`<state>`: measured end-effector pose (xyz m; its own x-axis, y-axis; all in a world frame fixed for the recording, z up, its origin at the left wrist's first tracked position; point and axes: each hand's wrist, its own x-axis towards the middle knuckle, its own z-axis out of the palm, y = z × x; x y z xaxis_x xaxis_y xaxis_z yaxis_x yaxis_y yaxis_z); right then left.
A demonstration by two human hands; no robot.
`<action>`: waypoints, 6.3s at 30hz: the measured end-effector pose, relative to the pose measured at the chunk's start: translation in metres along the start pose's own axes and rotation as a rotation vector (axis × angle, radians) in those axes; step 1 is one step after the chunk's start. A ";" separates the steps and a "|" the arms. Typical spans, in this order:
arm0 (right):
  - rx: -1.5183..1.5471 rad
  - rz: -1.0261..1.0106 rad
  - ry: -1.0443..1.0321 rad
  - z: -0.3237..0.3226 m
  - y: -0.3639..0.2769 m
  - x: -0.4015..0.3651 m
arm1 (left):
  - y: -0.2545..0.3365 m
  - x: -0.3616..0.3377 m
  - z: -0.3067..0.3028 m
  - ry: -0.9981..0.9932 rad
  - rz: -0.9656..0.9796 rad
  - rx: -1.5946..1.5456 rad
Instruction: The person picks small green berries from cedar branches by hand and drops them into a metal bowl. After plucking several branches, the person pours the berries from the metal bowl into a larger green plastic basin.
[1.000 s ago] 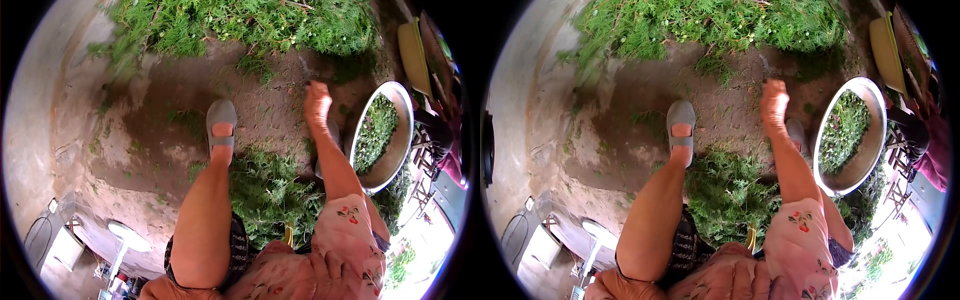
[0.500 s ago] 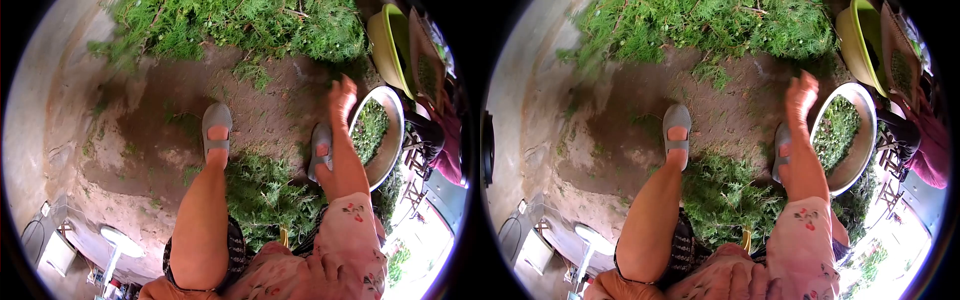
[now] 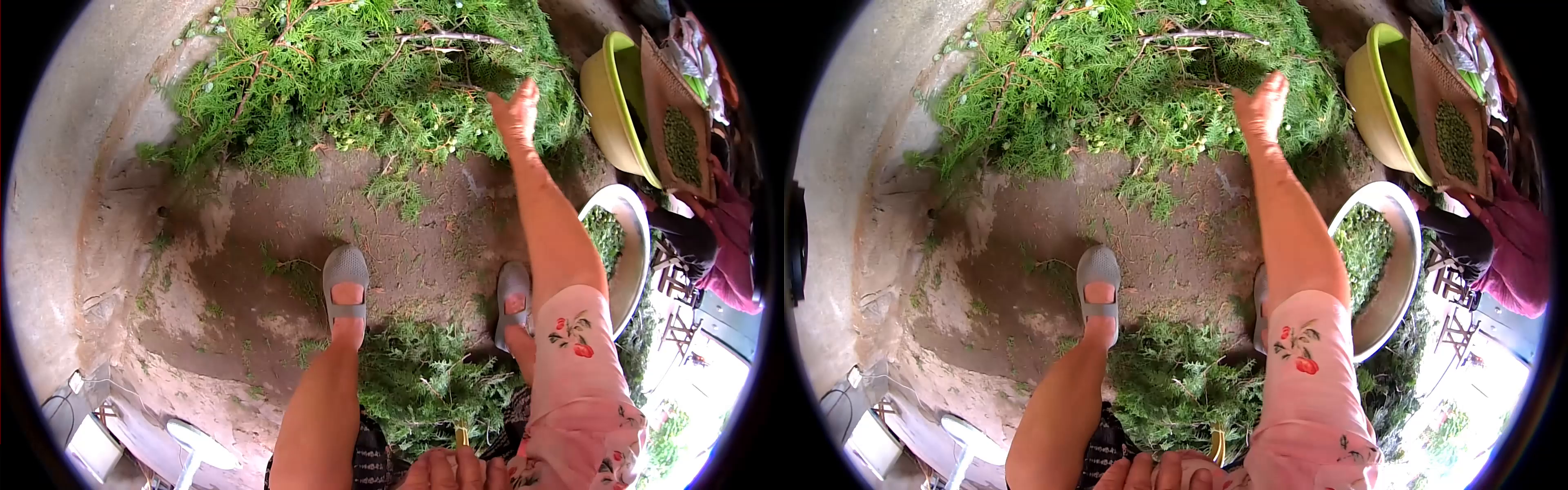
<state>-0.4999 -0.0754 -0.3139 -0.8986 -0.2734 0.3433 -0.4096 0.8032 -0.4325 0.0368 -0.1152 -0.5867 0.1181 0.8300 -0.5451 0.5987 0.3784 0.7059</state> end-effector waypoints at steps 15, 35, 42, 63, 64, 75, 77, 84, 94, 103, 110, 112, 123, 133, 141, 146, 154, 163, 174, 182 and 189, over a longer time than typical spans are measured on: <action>-0.552 0.141 -0.558 0.014 0.051 0.046 | 0.077 0.018 0.043 0.165 -0.451 -0.529; 0.048 0.624 -0.543 -0.035 -0.020 -0.066 | 0.259 -0.202 -0.325 0.765 -0.645 -0.350; 0.280 0.726 -0.654 -0.081 -0.064 -0.183 | 0.339 -0.289 -0.419 0.841 -0.776 -0.180; 0.210 0.632 -0.114 -0.538 0.177 -0.280 | 0.296 -0.176 -0.411 1.265 -0.524 -0.733; 0.335 0.763 -0.088 -0.533 0.194 -0.301 | 0.311 -0.167 -0.428 1.282 -0.535 -0.890; 0.184 1.129 0.232 -0.370 0.375 -0.406 | 0.203 -0.031 -0.452 1.581 -0.625 -1.773; 0.064 1.090 0.183 -0.378 0.366 -0.382 | 0.189 -0.012 -0.459 1.601 -0.575 -1.732; 0.422 1.147 0.288 -0.372 0.384 -0.345 | 0.153 0.043 -0.458 1.931 -0.551 -1.659; 0.741 1.162 0.293 -0.414 0.292 -0.312 | 0.193 -0.050 -0.497 2.211 -0.449 -1.747; 0.968 1.325 0.025 -0.397 0.194 -0.278 | 0.262 -0.166 -0.455 2.422 -0.564 -1.576; 1.171 1.270 0.048 -0.425 0.119 -0.218 | 0.314 -0.259 -0.500 2.484 -0.596 -1.323; 1.204 1.271 0.062 -0.425 0.119 -0.208 | 0.319 -0.275 -0.522 2.529 -0.527 -1.271; 1.610 1.276 0.409 -0.373 0.118 -0.090 | 0.224 -0.402 -0.659 2.284 -0.292 -1.115; 1.735 1.349 0.445 -0.354 0.101 -0.030 | 0.172 -0.420 -0.701 2.407 -0.282 -1.071; 1.857 1.522 0.367 -0.330 0.094 -0.002 | 0.161 -0.442 -0.768 2.409 -0.562 -0.706; 1.892 1.491 0.311 -0.307 0.107 0.023 | 0.151 -0.439 -0.796 2.386 -0.487 -0.634; 2.126 1.291 0.423 -0.289 0.119 0.031 | 0.159 -0.408 -0.851 2.287 -0.305 -0.608; 2.298 1.179 0.383 -0.271 0.148 0.040 | 0.130 -0.421 -0.911 2.082 -0.280 -0.534; 2.386 1.156 0.330 -0.269 0.172 0.040 | 0.153 -0.362 -0.912 2.142 -0.263 -0.399; 2.342 1.201 0.431 -0.262 0.170 0.030 | 0.137 -0.356 -0.943 1.989 -0.287 -0.368; 2.314 1.347 0.481 -0.263 0.165 0.030 | 0.129 -0.358 -0.936 1.960 -0.336 -0.335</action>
<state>-0.5535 0.1878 -0.1558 -0.7395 -0.1232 -0.6618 0.1918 -0.9809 -0.0318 -0.6699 0.0200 0.1221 -0.9380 -0.1268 0.3227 0.2390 0.4378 0.8667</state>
